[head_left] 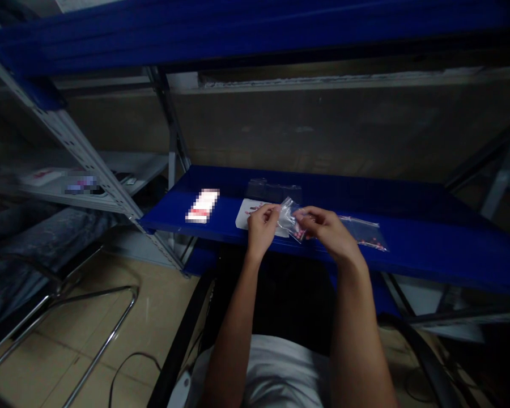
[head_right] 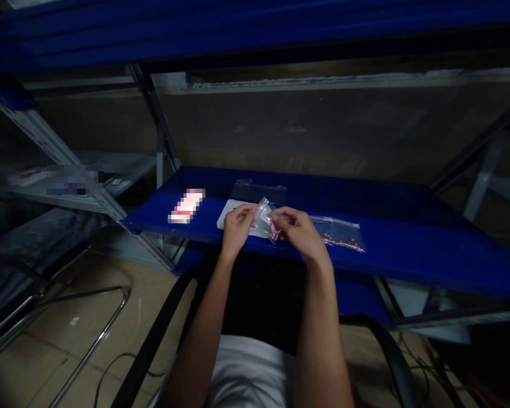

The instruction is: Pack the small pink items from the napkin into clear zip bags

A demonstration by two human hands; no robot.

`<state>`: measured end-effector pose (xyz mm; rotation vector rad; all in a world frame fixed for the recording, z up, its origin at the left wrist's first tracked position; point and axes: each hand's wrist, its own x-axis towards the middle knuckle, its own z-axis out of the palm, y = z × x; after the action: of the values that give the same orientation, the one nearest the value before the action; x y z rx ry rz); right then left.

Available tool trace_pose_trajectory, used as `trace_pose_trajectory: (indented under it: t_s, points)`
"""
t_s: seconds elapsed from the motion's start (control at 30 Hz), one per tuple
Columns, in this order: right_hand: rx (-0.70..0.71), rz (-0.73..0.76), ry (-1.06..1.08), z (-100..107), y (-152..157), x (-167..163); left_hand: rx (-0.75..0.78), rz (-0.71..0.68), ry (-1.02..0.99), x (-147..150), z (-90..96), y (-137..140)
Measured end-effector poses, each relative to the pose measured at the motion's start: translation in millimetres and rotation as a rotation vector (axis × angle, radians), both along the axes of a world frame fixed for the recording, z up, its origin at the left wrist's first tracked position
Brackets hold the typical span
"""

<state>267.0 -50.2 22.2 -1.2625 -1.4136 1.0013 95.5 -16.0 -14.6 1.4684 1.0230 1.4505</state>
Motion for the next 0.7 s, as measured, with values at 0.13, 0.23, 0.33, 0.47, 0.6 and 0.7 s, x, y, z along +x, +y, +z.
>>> trace_pose_trajectory:
  t_s: [0.13, 0.23, 0.33, 0.47, 0.6, 0.7]
  points:
    - [0.017, -0.129, 0.014, -11, 6, -3, -0.065, -0.074, -0.045, -11, 2.2, 1]
    - [0.047, -0.22, 0.019, -16, 12, -4, -0.099, -0.103, -0.056, -20, 6.4, 0]
    - [0.099, -0.29, 0.021, -14, 14, -4, -0.104, -0.165, -0.136, -21, 10.2, -2]
    - [0.184, -0.392, -0.094, 1, 6, -6, -0.154, -0.24, -0.245, -13, 13.5, -6]
    - [0.229, -0.247, -0.216, 22, -9, -16, -0.164, -0.28, -0.272, -4, 16.6, -11]
    - [0.193, -0.132, -0.22, 27, -12, -25, -0.113, -0.271, -0.246, -2, 18.2, -12]
